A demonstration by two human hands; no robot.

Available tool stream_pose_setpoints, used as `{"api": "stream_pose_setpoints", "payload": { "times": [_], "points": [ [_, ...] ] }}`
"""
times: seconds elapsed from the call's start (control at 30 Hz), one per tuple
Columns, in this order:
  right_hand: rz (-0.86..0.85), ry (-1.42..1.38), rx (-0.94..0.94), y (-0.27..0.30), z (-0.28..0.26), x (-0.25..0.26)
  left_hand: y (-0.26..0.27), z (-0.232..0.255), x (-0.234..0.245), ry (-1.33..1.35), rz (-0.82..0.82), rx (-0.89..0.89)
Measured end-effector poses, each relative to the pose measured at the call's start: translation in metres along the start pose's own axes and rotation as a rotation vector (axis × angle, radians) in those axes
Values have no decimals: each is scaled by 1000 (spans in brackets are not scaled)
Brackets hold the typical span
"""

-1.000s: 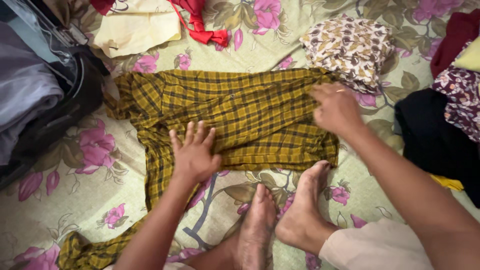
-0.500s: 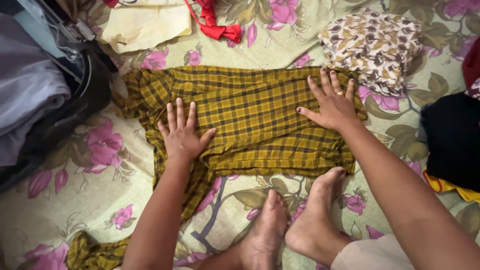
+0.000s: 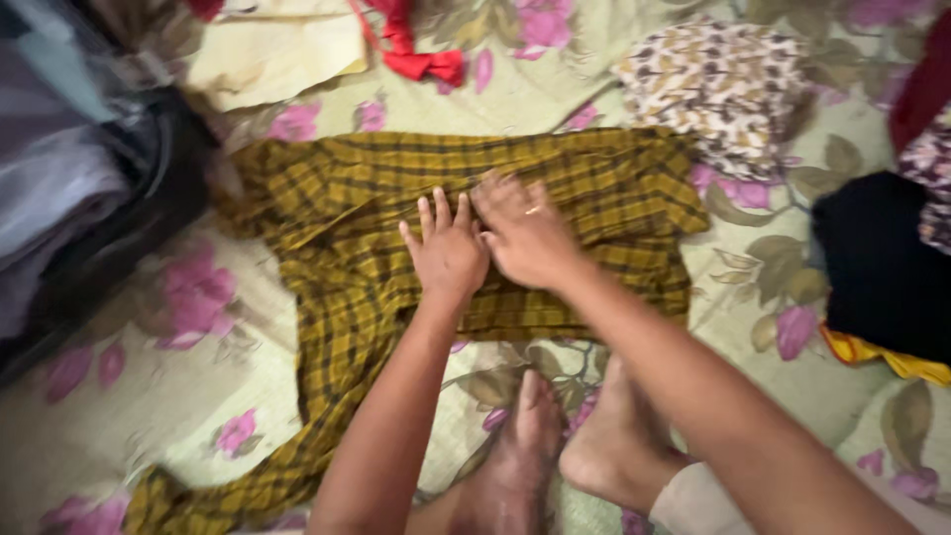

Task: The person folds a yellow plaid shirt on a bed, smoothing and aligning the fabric before folding it into a compact rectangle and placing it into a suitcase. The person then picks up a patterned cloth and begins to fold it.

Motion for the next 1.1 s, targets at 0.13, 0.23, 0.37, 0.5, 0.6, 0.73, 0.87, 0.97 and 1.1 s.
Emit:
{"api": "stream_pose_setpoints", "payload": {
  "times": [0.13, 0.23, 0.37, 0.5, 0.6, 0.73, 0.87, 0.97, 1.1],
  "points": [
    [-247, 169, -156, 6, 39, -14, 7, -34, 20, 6, 7, 115],
    [-307, 157, -357, 34, 124, -5, 13, -50, 41, 19, 160, 92],
    [-171, 197, -391, 50, 168, -7, 20, -50, 41, -2, 200, 84],
    [-208, 194, -417, 48, 172, -17, 17, -48, 45, -29, 139, 105],
    [-269, 209, -438, 47, 169, -11, 12, -50, 49, -11, -9, 154],
    [-43, 308, -315, 61, 123, 8, 33, -55, 61, 88, 59, 23],
    [-33, 77, -107, 104, 43, -7, 108, -86, 76, 124, 252, -152],
    [-153, 38, -32, 120, 9, -18, 160, -139, 100, 192, 235, -27],
    [-217, 81, -72, 138, 1, -17, 221, -206, 128, 83, 67, 392]
  ]
}}
Point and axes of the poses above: each hand's wrist, its own y-axis away from the middle knuckle, its own x-axis out of the back of the hand, z = x × y, the point moved 6 cm from there along -y, towards the middle knuckle, and after that the axes turned 13 degrees about y, right-handed, at the moved point
